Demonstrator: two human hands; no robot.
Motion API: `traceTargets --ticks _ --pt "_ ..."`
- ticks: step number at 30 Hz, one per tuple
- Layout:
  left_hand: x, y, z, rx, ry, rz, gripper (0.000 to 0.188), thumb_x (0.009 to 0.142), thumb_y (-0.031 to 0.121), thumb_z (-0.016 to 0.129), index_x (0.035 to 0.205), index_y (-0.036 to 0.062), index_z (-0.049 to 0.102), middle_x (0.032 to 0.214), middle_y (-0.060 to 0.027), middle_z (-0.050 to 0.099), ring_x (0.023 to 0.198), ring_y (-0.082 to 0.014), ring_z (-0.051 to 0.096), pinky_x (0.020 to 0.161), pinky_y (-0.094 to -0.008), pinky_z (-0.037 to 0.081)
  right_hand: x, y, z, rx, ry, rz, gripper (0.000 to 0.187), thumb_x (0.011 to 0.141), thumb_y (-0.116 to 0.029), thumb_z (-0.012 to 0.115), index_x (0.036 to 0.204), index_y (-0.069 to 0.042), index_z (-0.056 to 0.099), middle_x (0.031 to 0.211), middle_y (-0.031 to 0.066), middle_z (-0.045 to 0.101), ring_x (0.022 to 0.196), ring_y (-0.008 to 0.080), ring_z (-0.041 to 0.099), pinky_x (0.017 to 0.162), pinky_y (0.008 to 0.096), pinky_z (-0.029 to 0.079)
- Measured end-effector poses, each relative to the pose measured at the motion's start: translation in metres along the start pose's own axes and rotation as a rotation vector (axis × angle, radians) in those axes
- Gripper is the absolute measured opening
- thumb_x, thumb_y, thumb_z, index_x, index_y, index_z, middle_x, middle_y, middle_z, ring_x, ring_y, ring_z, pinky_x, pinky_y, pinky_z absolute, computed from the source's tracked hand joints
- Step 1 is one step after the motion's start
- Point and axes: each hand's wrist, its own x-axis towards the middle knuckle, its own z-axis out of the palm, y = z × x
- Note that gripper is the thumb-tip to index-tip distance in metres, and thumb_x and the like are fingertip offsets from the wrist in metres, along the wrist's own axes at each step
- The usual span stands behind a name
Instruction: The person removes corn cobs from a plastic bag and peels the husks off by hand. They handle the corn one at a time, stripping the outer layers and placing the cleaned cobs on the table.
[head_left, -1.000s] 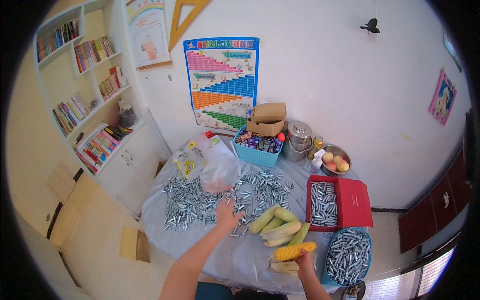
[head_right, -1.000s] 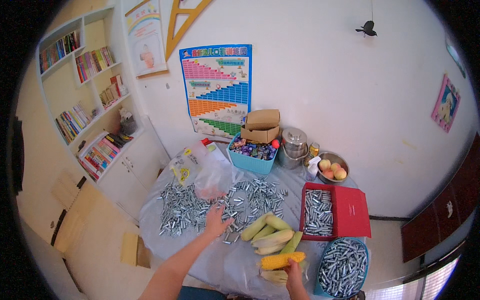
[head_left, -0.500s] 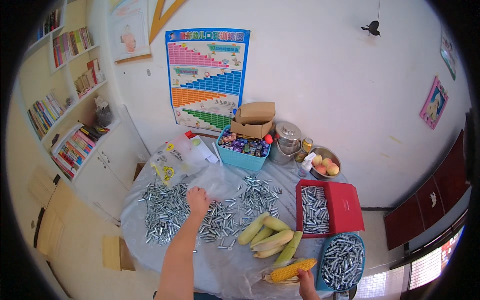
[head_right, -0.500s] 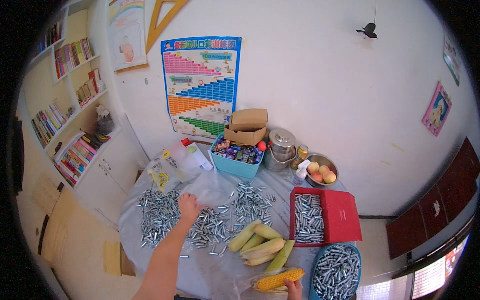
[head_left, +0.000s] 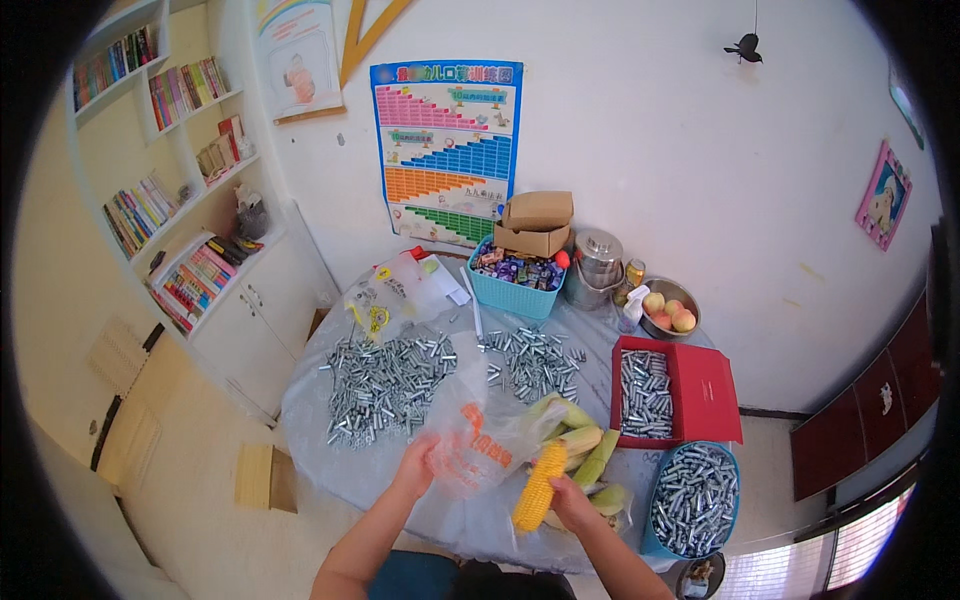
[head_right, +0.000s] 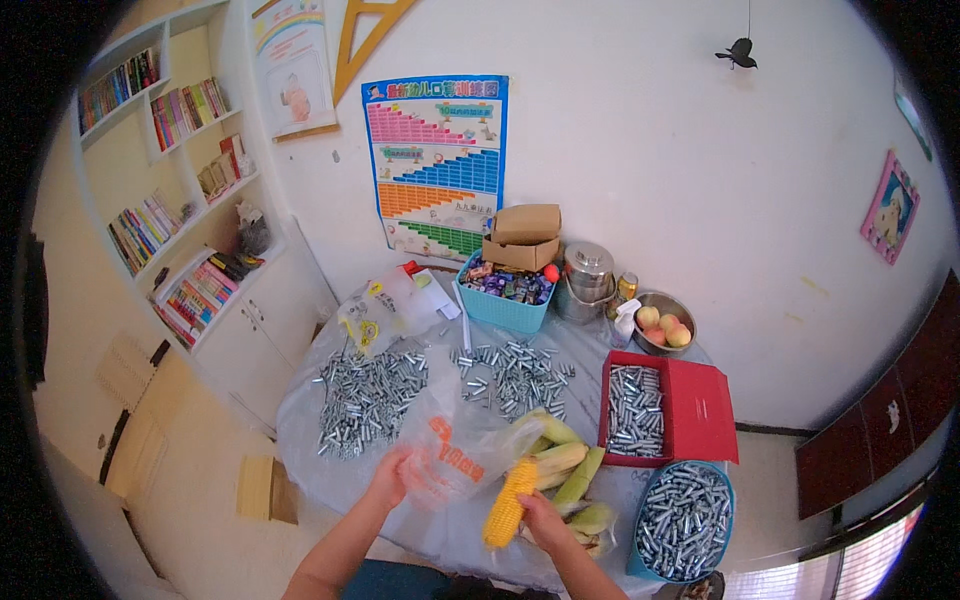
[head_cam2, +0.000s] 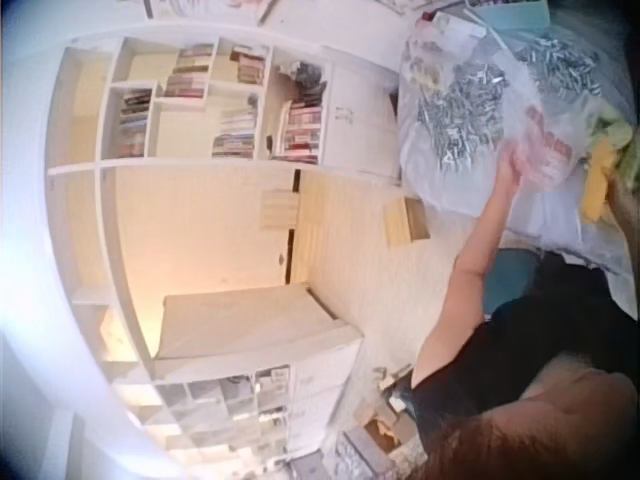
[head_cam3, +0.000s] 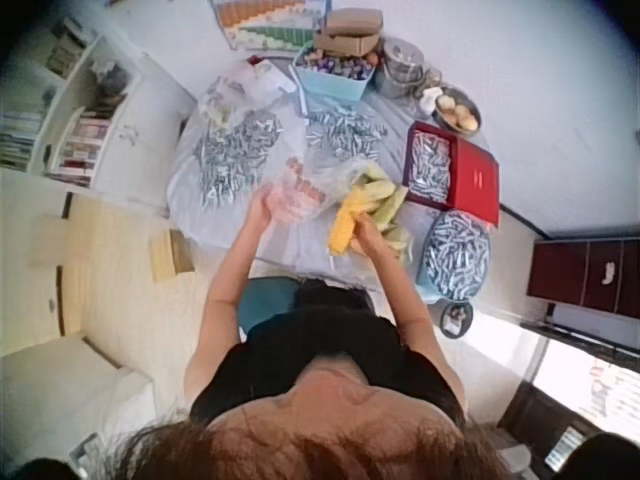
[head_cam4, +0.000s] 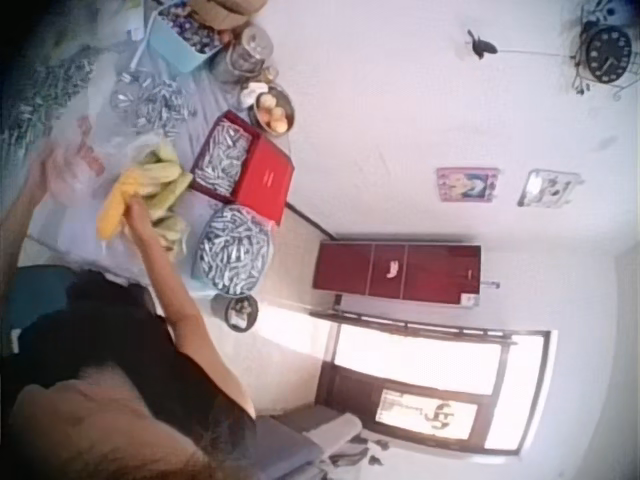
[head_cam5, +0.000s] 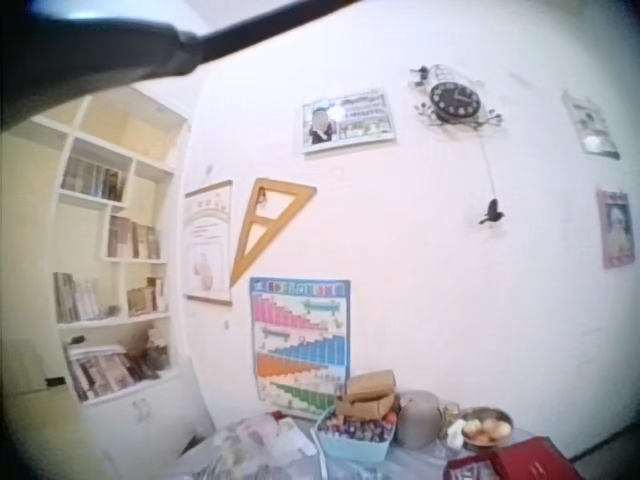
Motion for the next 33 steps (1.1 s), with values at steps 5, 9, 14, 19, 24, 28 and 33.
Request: traceTargets --ticks 5,9,14,19,24,28,33 --pt "-0.037 -0.053 -0.002 0.086 -0.018 -0.03 0.025 0.082 0.016 0.052 0.103 0.0021 0.055 0.1 -0.0082 0.06 0.091 -0.0183 0.058 0.079 -0.0329 0.047 -0.003 0.017 0.022 -0.063 -0.098 0.14 0.039 0.087 -0.021 0.051 0.118 0.002 0.046 0.111 0.0078 0.054 0.103 0.0181 0.052 0.092 0.0315 0.038" --pt "-0.039 -0.053 -0.036 0.023 -0.092 0.051 0.02 0.082 0.018 0.053 0.097 0.0049 0.057 0.09 -0.0072 0.061 0.085 -0.0192 0.059 0.073 -0.0345 0.05 -0.009 0.019 0.017 -0.125 -0.082 0.075 0.035 0.086 -0.018 0.051 0.114 0.003 0.049 0.108 0.0069 0.057 0.101 0.0168 0.052 0.092 0.0299 0.038" --pt "-0.068 -0.004 -0.018 0.128 0.208 0.255 0.031 0.078 0.009 0.061 0.106 0.0049 0.049 0.096 -0.0079 0.058 0.084 -0.0187 0.058 0.075 -0.0342 0.049 -0.024 -0.006 -0.007 -0.139 0.01 -0.088 0.033 0.085 -0.015 0.05 0.113 0.002 0.05 0.106 0.0062 0.056 0.097 0.0155 0.053 0.088 0.0281 0.039" --pt "-0.087 -0.006 -0.041 0.066 0.445 0.386 0.046 0.074 0.003 0.065 0.113 0.0023 0.041 0.101 -0.0099 0.056 0.09 -0.0204 0.056 0.077 -0.0345 0.048 -0.029 -0.008 -0.001 -0.238 0.035 -0.094 0.033 0.085 -0.017 0.051 0.113 0.001 0.051 0.104 0.0047 0.057 0.094 0.0153 0.053 0.085 0.0277 0.04" --pt "-0.089 -0.036 -0.1 0.55 0.83 0.266 0.047 0.079 0.013 0.063 0.114 -0.0022 0.036 0.102 -0.0123 0.052 0.091 -0.0207 0.054 0.075 -0.0342 0.048 -0.012 0.016 -0.005 -0.367 0.143 -0.074 0.033 0.084 -0.022 0.054 0.11 -0.003 0.054 0.099 0.0026 0.059 0.086 0.0126 0.053 0.076 0.0253 0.041" --pt "-0.082 -0.081 -0.158 0.482 0.94 0.217 0.048 0.083 0.022 0.058 0.116 -0.0037 0.033 0.102 -0.0133 0.051 0.089 -0.021 0.054 0.071 -0.0332 0.048 -0.008 0.02 0.002 -0.49 0.221 -0.033 0.032 0.082 -0.027 0.057 0.106 -0.005 0.057 0.092 0.0014 0.059 0.078 0.0101 0.052 0.067 0.0236 0.04" --pt "-0.081 -0.105 -0.119 0.403 0.95 0.307 0.049 0.087 0.025 0.052 0.118 -0.0062 0.03 0.104 -0.0191 0.049 0.09 -0.025 0.053 0.074 -0.0341 0.046 0.01 0.028 0.024 -0.656 0.054 0.118 0.034 0.082 -0.031 0.058 0.102 -0.004 0.06 0.088 0.0012 0.06 0.075 0.0101 0.051 0.064 0.024 0.04"
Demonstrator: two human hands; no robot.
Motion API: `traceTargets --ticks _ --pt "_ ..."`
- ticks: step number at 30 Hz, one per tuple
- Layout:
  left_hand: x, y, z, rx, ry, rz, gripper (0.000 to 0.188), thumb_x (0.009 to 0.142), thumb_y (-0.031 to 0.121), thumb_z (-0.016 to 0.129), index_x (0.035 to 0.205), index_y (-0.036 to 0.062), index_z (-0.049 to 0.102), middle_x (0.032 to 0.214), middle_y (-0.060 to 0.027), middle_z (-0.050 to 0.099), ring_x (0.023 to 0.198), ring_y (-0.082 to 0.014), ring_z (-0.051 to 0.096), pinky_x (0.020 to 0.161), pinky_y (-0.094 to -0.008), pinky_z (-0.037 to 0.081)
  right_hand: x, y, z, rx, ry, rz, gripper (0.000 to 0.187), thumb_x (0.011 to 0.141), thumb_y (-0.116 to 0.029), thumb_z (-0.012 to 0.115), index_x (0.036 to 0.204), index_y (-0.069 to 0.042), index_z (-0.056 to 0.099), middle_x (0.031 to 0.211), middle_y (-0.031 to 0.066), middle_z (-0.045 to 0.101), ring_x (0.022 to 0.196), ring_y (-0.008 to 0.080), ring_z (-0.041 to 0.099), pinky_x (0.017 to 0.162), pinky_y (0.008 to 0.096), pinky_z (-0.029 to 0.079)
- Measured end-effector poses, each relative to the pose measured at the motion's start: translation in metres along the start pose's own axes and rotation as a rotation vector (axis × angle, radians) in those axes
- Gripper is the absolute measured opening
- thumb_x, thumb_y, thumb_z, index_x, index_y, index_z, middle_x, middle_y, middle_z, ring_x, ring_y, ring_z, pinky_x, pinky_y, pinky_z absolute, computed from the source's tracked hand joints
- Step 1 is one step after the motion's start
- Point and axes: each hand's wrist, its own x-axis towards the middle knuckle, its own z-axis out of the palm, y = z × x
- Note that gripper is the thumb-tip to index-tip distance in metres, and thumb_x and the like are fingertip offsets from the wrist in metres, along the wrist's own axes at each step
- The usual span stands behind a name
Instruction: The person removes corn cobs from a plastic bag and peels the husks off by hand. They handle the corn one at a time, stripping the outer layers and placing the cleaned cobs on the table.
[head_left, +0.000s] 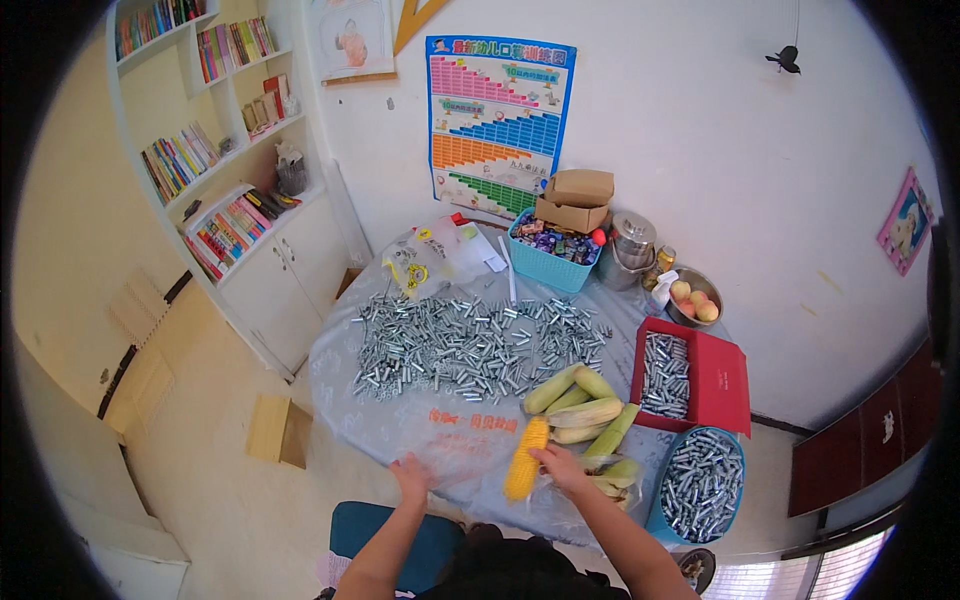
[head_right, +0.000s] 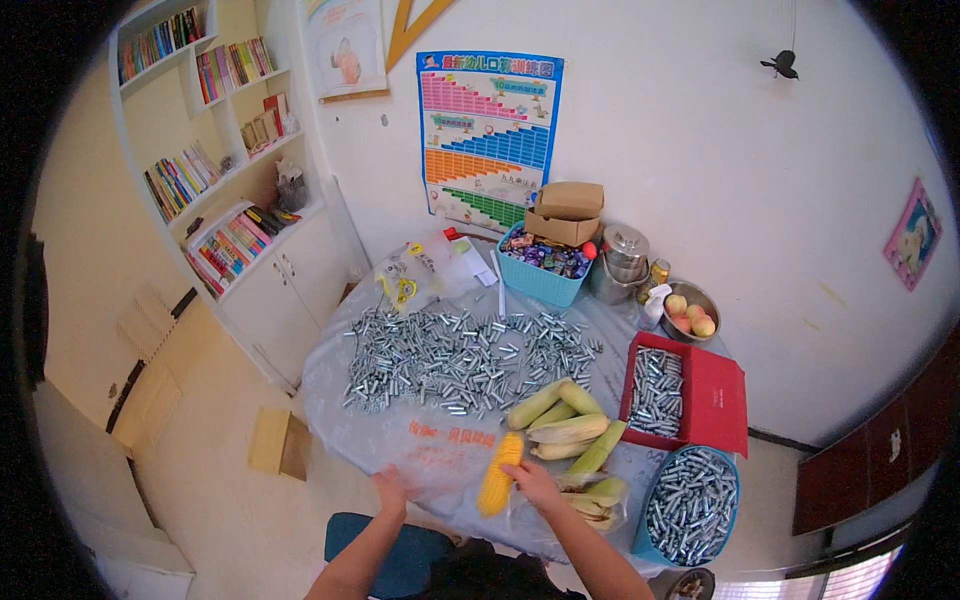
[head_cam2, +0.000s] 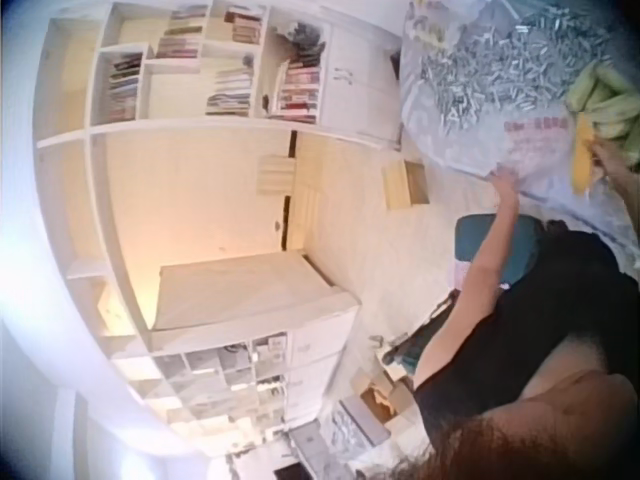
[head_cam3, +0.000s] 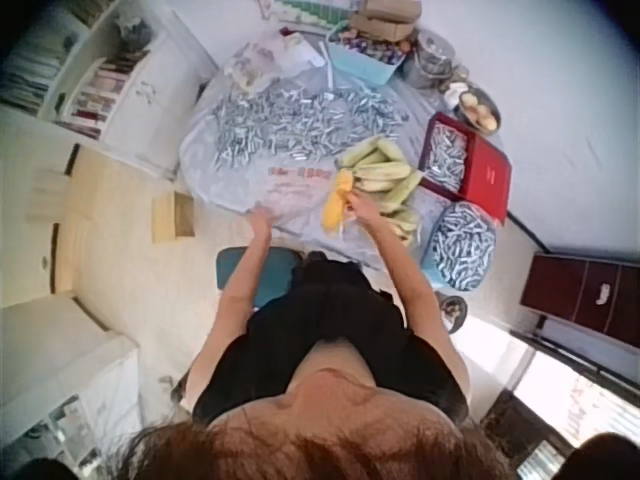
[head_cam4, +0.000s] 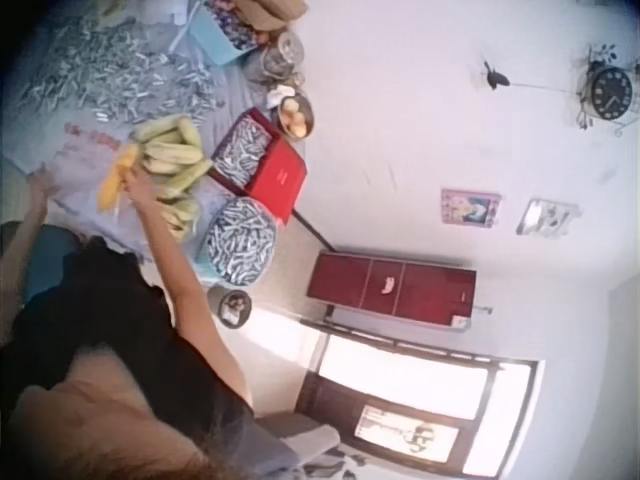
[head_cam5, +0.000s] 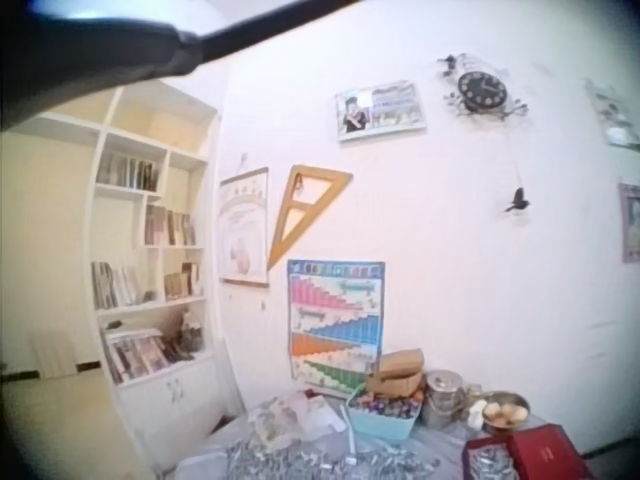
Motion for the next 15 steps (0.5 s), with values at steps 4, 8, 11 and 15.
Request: traceTargets --ticks 4,8,11,15 --pt "0.019 -0.049 0.008 0.197 0.034 0.235 0.049 0.088 0.026 0.051 0.117 -0.008 0.03 0.103 -0.0227 0.047 0.096 -0.0291 0.049 0.085 -0.0352 0.04 0.029 -0.024 0.056 -0.193 -0.13 -0.01 0.039 0.08 -0.036 0.059 0.101 -0.003 0.061 0.089 0.0023 0.062 0.077 0.011 0.055 0.065 0.0244 0.042" --pt "0.012 -0.046 0.003 0.237 -0.054 0.203 0.051 0.086 0.024 0.053 0.117 -0.0082 0.03 0.105 -0.0253 0.047 0.102 -0.0311 0.046 0.09 -0.0355 0.036 0.107 0.036 0.078 -0.488 -0.021 -0.085 0.041 0.08 -0.039 0.058 0.099 -0.003 0.063 0.088 0.0088 0.065 0.079 0.0167 0.06 0.069 0.028 0.045" --pt "-0.011 -0.022 -0.011 0.586 0.071 0.518 0.052 0.082 0.021 0.056 0.118 -0.0074 0.032 0.11 -0.0265 0.047 0.103 -0.0344 0.046 0.09 -0.0366 0.037 0.112 0.031 0.096 -0.702 0.155 -0.072 0.037 0.08 -0.038 0.057 0.097 -0.006 0.064 0.089 0.0139 0.065 0.082 0.0235 0.062 0.075 0.0309 0.046" --pt "-0.03 0.053 -0.01 0.784 -0.217 1.132 0.054 0.078 0.02 0.06 0.119 -0.0063 0.037 0.113 -0.0264 0.049 0.102 -0.0384 0.049 0.088 -0.0383 0.039 0.147 0.075 0.103 -0.532 0.165 -0.289 0.035 0.079 -0.034 0.059 0.101 -0.007 0.062 0.09 0.0158 0.063 0.082 0.0283 0.061 0.075 0.034 0.046"
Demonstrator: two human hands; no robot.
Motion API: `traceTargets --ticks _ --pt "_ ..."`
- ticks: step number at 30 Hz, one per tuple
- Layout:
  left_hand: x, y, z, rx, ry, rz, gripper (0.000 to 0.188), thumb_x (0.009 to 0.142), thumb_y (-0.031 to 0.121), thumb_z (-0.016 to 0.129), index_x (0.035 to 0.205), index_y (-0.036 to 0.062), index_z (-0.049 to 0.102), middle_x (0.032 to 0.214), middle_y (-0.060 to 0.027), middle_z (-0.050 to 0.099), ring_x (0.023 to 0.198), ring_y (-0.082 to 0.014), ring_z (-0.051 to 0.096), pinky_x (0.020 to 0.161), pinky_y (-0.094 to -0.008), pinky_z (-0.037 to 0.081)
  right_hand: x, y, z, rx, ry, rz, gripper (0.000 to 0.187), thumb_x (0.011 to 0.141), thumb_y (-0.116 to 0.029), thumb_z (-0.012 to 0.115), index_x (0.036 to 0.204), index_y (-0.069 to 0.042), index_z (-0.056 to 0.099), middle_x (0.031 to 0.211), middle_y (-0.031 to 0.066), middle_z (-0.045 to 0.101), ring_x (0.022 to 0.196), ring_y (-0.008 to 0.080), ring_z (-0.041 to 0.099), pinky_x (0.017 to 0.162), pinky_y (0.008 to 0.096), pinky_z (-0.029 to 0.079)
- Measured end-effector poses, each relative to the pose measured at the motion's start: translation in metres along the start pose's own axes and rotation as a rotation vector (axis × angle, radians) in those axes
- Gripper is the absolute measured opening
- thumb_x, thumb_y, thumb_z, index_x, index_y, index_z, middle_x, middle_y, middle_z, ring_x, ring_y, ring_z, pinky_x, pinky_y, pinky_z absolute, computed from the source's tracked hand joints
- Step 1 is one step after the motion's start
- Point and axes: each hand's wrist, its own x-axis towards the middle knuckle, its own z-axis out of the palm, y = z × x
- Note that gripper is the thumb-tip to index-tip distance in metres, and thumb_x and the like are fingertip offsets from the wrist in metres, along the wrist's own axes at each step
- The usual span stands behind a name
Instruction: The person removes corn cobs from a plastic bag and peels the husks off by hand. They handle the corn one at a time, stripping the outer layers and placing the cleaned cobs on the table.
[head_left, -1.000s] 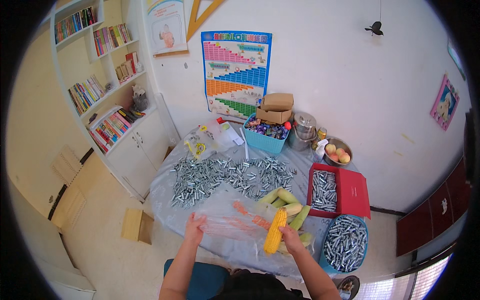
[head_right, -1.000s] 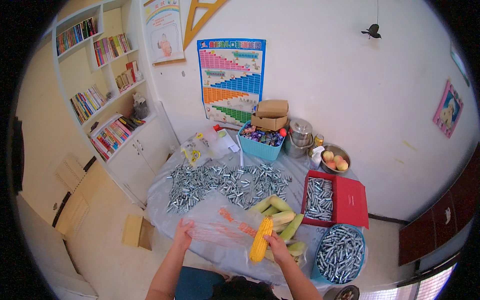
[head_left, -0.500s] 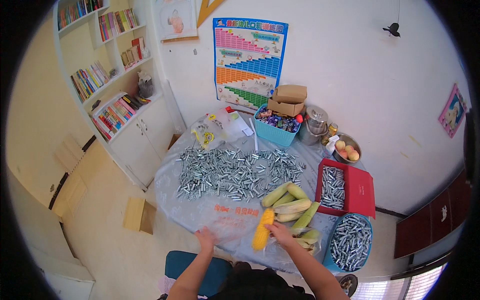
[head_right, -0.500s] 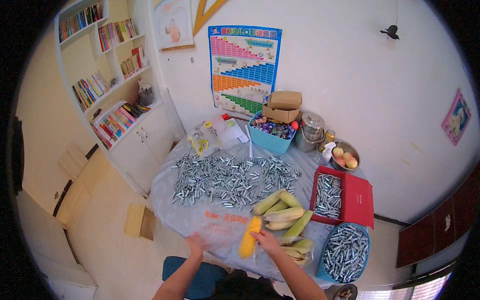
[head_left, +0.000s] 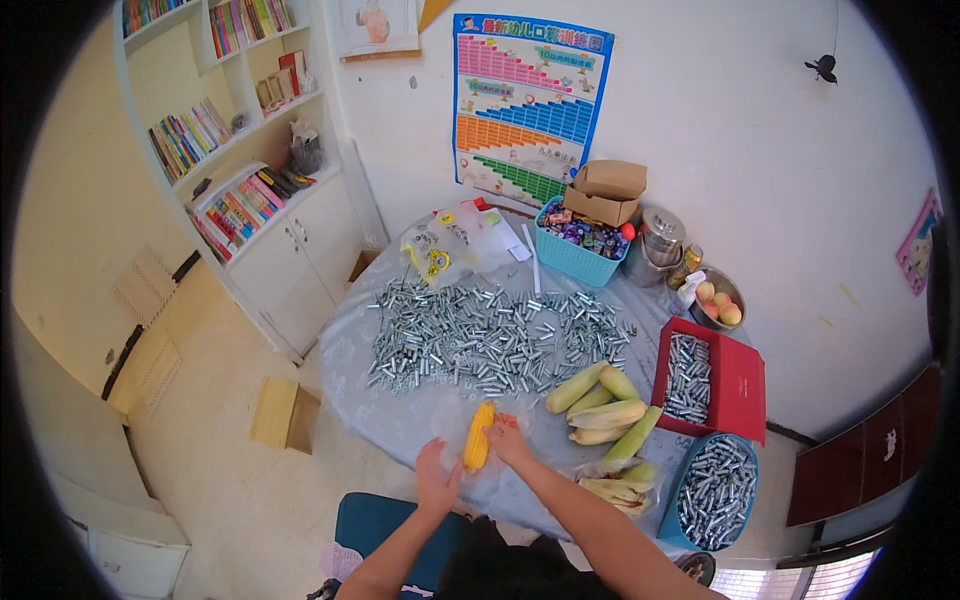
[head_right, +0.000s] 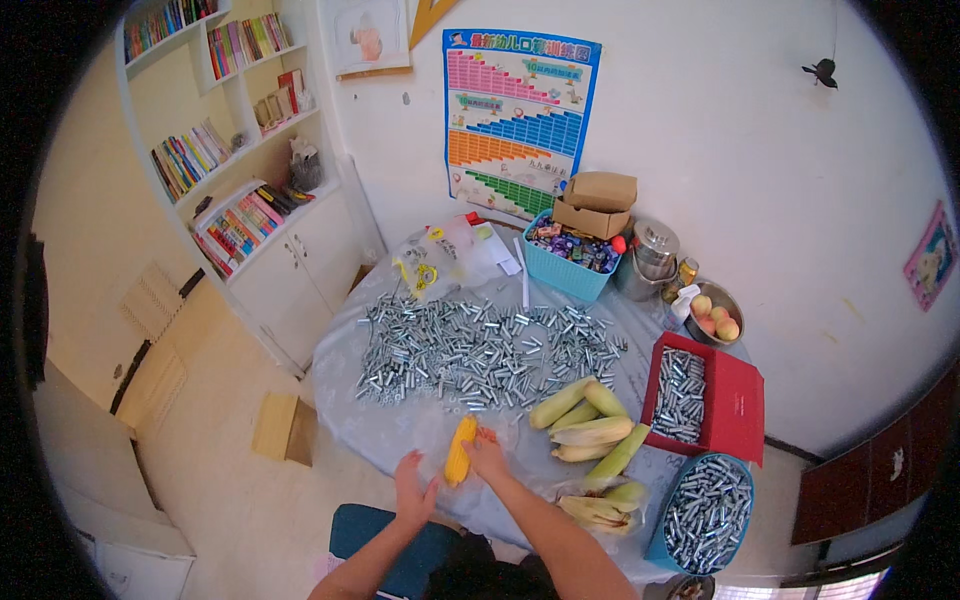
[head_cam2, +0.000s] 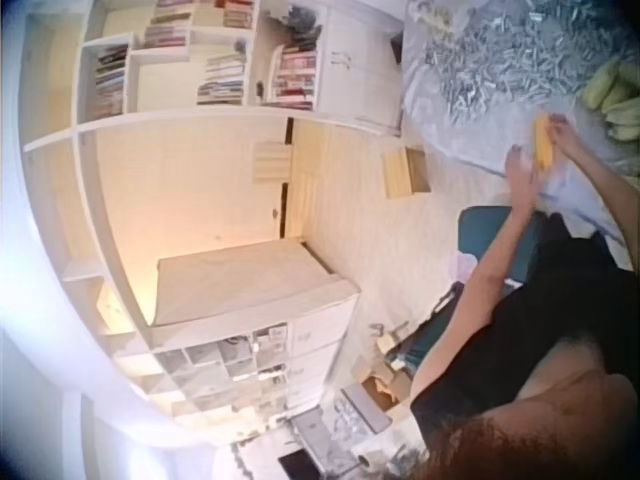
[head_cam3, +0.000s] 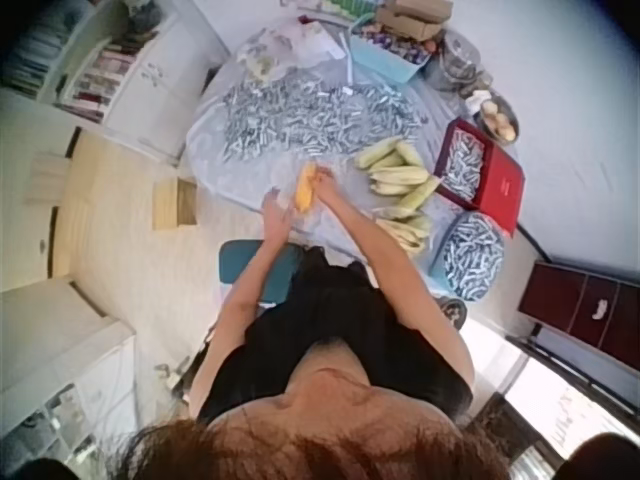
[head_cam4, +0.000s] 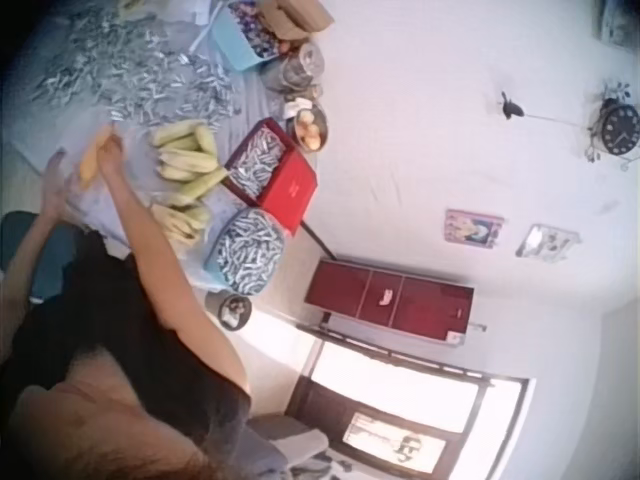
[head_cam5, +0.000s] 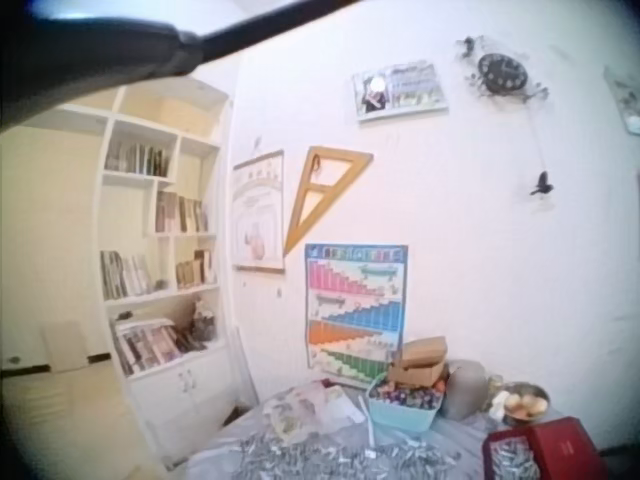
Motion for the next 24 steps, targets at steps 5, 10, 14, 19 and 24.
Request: traceTargets --ticks 5,10,14,19,24 --pt "0.017 -0.018 0.031 -0.283 -0.367 -0.312 0.057 0.077 0.025 0.061 0.12 -0.0062 0.04 0.111 -0.0254 0.052 0.103 -0.0359 0.051 0.087 -0.0384 0.041 0.014 0.039 0.012 -0.122 0.151 -0.306 0.045 0.077 -0.026 0.063 0.117 -0.009 0.051 0.102 0.015 0.059 0.084 0.025 0.061 0.071 0.0355 0.048" --pt "0.022 -0.035 0.05 -0.05 -0.345 -0.3 0.05 0.073 0.032 0.064 0.108 -0.0024 0.051 0.096 -0.0201 0.057 0.092 -0.0353 0.053 0.078 -0.0408 0.042 -0.022 -0.001 -0.043 0.574 -0.149 0.387 0.043 0.084 -0.017 0.056 0.124 -0.008 0.042 0.111 0.0096 0.055 0.093 0.0204 0.058 0.075 0.0327 0.049" --pt "0.032 -0.014 0.054 0.104 -0.264 -0.116 0.049 0.064 0.041 0.07 0.089 0.0017 0.057 0.083 -0.0147 0.057 0.081 -0.0326 0.053 0.07 -0.0414 0.042 -0.034 -0.013 -0.065 0.732 -0.275 0.471 0.039 0.088 -0.013 0.05 0.125 -0.004 0.041 0.115 0.009 0.054 0.097 0.0208 0.057 0.08 0.0327 0.048" --pt "0.029 -0.017 0.071 0.159 -0.409 -0.298 0.05 0.057 0.047 0.071 0.08 0.0035 0.061 0.079 -0.015 0.059 0.076 -0.0319 0.056 0.067 -0.0419 0.044 -0.051 -0.038 -0.081 0.822 -0.303 0.423 0.04 0.089 -0.015 0.05 0.125 -0.003 0.04 0.118 0.0093 0.053 0.098 0.0215 0.056 0.082 0.0336 0.047" --pt "0.04 -0.021 0.069 0.138 -0.481 -0.384 0.045 0.06 0.046 0.067 0.073 0.0027 0.063 0.074 -0.0159 0.062 0.069 -0.0327 0.06 0.063 -0.0428 0.047 -0.061 -0.032 -0.093 0.794 -0.326 0.386 0.039 0.089 -0.016 0.05 0.124 -0.003 0.042 0.119 0.0086 0.053 0.099 0.0198 0.055 0.083 0.0329 0.046"
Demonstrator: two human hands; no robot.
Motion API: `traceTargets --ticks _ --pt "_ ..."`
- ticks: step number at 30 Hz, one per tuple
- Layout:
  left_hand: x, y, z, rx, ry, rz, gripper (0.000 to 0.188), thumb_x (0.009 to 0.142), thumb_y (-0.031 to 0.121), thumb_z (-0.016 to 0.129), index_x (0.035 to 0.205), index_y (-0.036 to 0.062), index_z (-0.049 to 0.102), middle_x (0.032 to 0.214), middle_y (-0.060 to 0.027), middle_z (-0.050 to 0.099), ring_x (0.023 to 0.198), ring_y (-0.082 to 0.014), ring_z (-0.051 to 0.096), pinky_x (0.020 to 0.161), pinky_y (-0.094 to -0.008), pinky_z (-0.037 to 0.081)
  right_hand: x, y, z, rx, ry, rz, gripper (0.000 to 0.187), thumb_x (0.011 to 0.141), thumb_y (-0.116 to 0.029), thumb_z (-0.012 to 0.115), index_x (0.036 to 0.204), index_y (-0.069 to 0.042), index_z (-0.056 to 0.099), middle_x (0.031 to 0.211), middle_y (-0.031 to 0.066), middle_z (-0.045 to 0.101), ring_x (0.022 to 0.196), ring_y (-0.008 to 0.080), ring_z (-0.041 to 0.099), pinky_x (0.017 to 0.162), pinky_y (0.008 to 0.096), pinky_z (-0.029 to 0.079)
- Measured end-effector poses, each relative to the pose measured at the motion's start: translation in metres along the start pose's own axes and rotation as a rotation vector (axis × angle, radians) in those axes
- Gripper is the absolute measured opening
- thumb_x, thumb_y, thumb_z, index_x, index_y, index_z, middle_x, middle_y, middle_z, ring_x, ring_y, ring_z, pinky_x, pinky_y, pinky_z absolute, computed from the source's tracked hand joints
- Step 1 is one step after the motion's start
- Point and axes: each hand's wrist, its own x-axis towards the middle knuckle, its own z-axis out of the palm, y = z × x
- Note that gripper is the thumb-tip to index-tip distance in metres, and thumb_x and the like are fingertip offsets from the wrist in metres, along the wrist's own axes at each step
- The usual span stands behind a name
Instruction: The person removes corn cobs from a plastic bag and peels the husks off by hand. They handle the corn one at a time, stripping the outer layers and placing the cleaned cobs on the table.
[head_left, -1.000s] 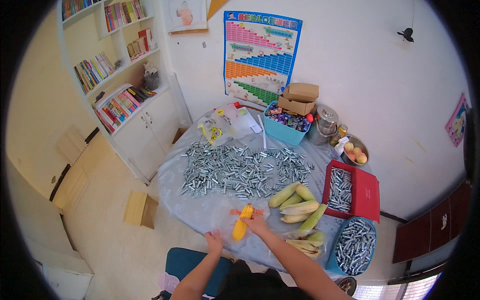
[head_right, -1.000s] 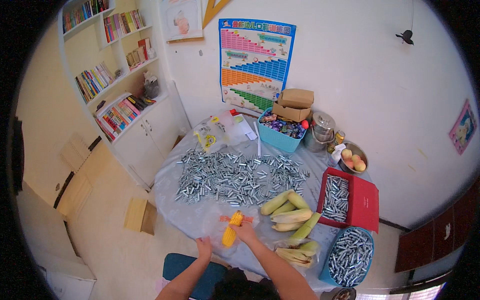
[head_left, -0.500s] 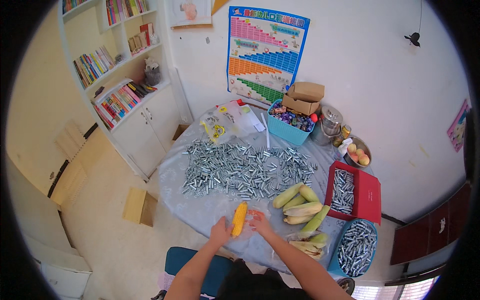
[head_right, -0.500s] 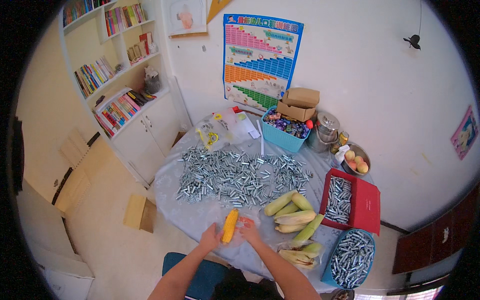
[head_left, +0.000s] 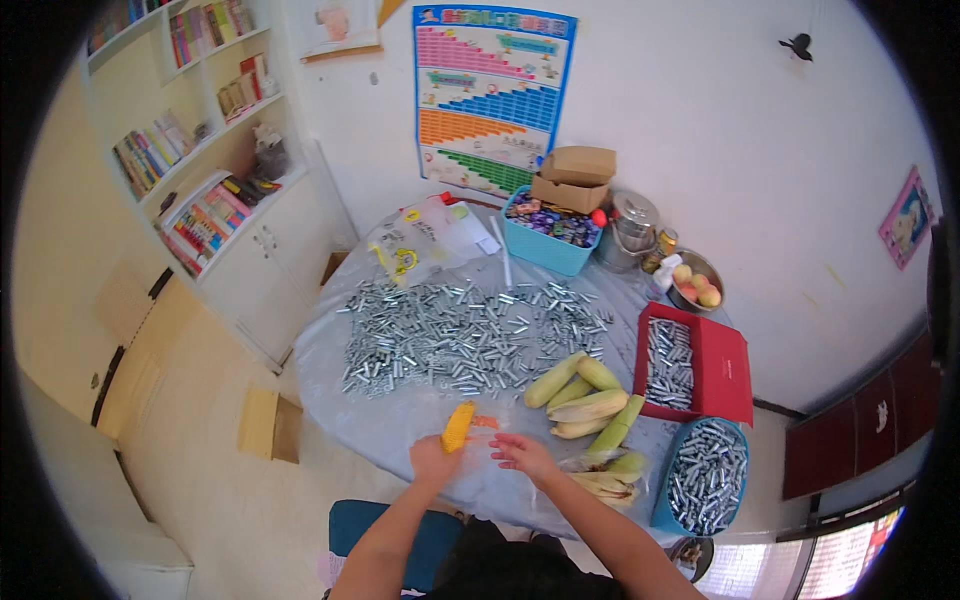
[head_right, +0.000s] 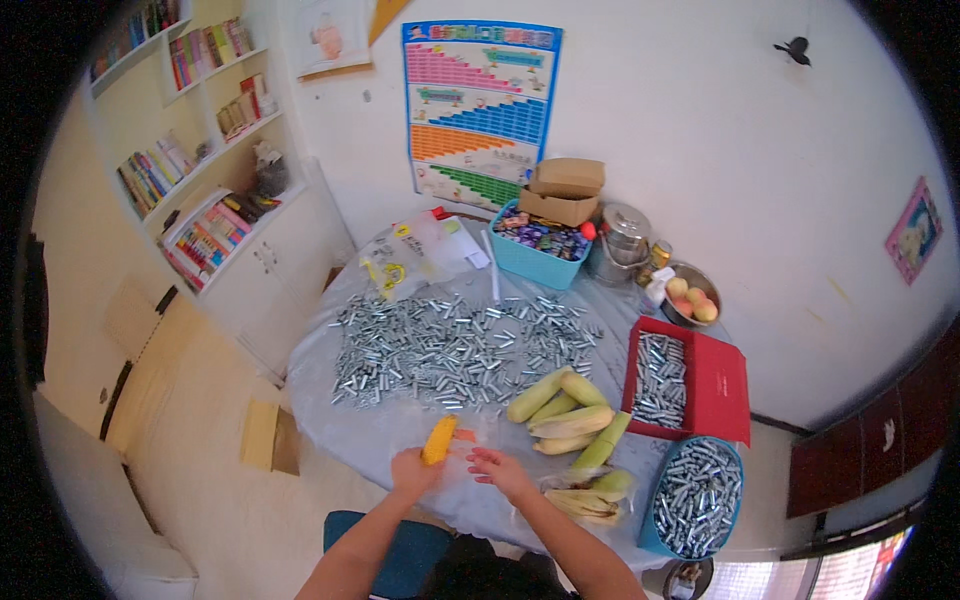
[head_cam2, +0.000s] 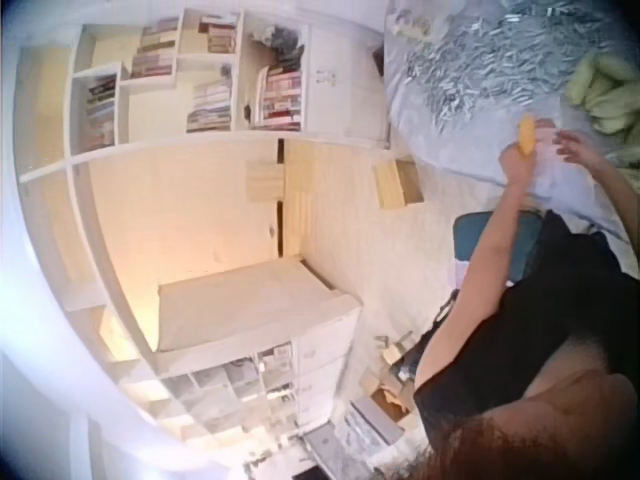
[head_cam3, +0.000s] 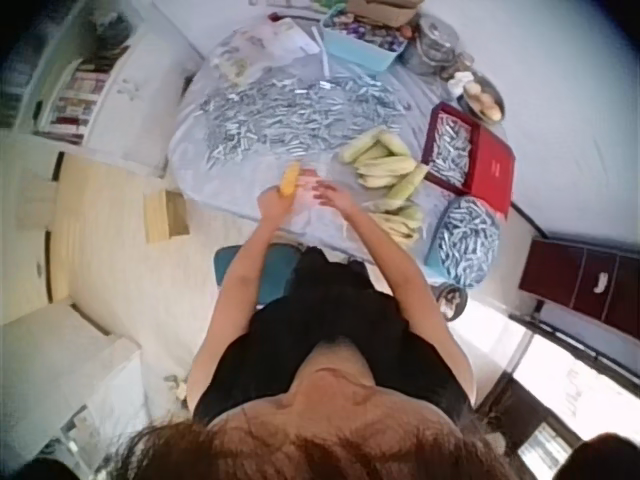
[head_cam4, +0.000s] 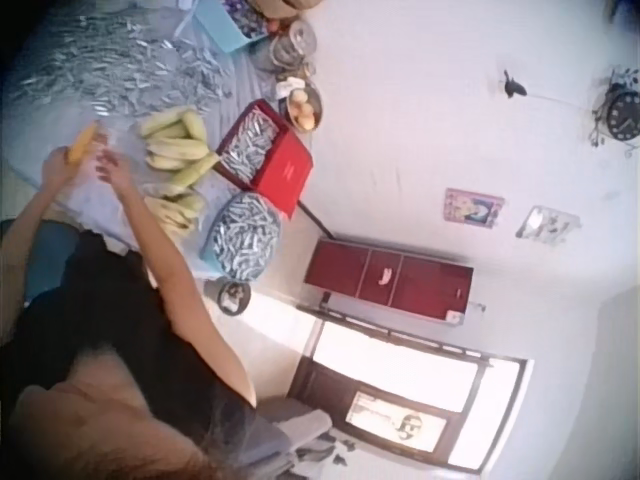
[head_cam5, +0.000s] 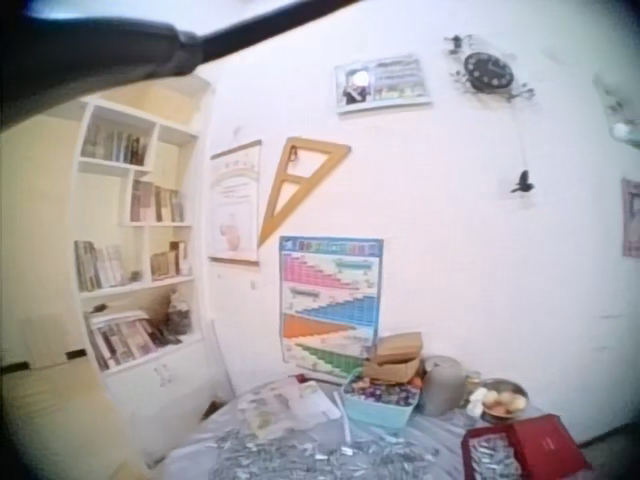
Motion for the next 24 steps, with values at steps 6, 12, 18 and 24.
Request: traceTargets --ticks 6,12,18,24 --pt "-0.001 0.011 -0.01 0.07 -0.071 -0.076 0.052 0.064 0.043 0.066 0.09 -0.0012 0.061 0.091 -0.0214 0.06 0.086 -0.0355 0.057 0.074 -0.0442 0.045 -0.049 0.003 -0.06 -0.171 0.168 -0.22 0.034 0.087 -0.014 0.053 0.119 -0.006 0.049 0.113 0.0057 0.057 0.093 0.0148 0.057 0.077 0.0296 0.046" --pt "-0.015 0.029 -0.018 -0.175 0.457 0.222 0.057 0.069 0.017 0.059 0.119 -0.0024 0.04 0.113 -0.0232 0.045 0.108 -0.0396 0.039 0.095 -0.046 0.029 -0.101 0.015 -0.178 -0.503 0.775 -0.428 0.024 0.078 -0.006 0.059 0.101 -0.001 0.061 0.092 0.0055 0.064 0.08 0.013 0.06 0.072 0.0256 0.047" --pt "-0.031 0.094 -0.037 -0.218 0.348 0.602 0.035 0.066 0.008 0.058 0.1 0.0024 0.053 0.105 -0.016 0.05 0.102 -0.0359 0.043 0.091 -0.0467 0.031 -0.12 -0.01 -0.201 -0.565 0.77 -0.34 0.021 0.076 -0.007 0.061 0.096 0.0 0.063 0.087 0.0086 0.066 0.078 0.0141 0.061 0.071 0.026 0.048" --pt "-0.055 0.122 0.007 -0.299 -0.01 0.818 0.027 0.067 0.009 0.059 0.093 0.0039 0.056 0.094 -0.0097 0.057 0.095 -0.0316 0.049 0.087 -0.0435 0.035 -0.147 -0.016 -0.163 -0.95 0.606 -0.199 0.023 0.073 -0.019 0.064 0.093 -0.009 0.066 0.088 0.01 0.065 0.079 0.0243 0.062 0.074 0.0316 0.048"
